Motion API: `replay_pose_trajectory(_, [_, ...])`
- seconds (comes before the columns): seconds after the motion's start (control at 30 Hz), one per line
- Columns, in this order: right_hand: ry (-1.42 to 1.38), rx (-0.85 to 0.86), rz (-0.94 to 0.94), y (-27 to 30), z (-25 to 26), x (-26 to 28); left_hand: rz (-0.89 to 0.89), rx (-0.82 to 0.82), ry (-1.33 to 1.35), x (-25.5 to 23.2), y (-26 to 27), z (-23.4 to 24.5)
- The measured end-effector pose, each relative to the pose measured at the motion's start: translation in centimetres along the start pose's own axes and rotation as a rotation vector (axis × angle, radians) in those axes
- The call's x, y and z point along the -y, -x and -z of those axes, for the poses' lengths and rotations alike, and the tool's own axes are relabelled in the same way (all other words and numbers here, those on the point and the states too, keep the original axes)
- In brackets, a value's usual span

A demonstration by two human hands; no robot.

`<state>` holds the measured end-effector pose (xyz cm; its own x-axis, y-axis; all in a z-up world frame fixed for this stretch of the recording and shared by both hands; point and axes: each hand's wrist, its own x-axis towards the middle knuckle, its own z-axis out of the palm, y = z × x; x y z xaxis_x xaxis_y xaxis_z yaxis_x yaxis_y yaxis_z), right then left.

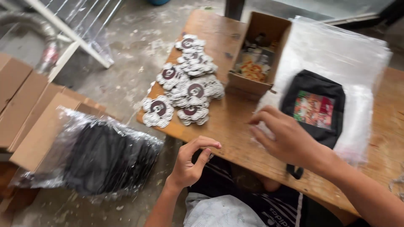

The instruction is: The person attaches a metal chain to a small black bag with a cartoon graphic, then places the bag into a clear plastic bag. They add a sticker to the plastic bag and seal it. This process is repeated for a second bag.

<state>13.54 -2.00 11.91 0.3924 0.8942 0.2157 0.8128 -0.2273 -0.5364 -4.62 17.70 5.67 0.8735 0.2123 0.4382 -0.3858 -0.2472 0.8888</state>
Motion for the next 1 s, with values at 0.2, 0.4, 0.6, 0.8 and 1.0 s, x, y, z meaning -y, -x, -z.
replay_pose_trajectory(0.2, [0.303, 0.209, 0.206, -8.8, -9.4, -1.4, 0.088, -0.121, -0.022, -0.1, 2.6, 2.2])
replay_pose_trajectory(0.4, [0.687, 0.252, 0.262, -13.6, -11.6, -2.9, 0.128, -0.182, -0.017, 0.4, 3.7, 3.2])
replay_pose_trajectory(0.6, [0.724, 0.247, 0.303, -13.8, -11.9, -4.8, 0.129, -0.188, -0.008, 1.3, 3.5, 3.3])
replay_pose_trajectory(0.8, [0.781, 0.038, 0.483, -11.3, -11.4, -6.2, 0.135, -0.194, -0.025, 1.2, 2.5, 2.5])
replay_pose_trajectory(1.0, [0.533, -0.263, 0.43, -6.3, -7.2, -2.7, 0.121, -0.397, -0.084, 1.6, 0.5, -1.1])
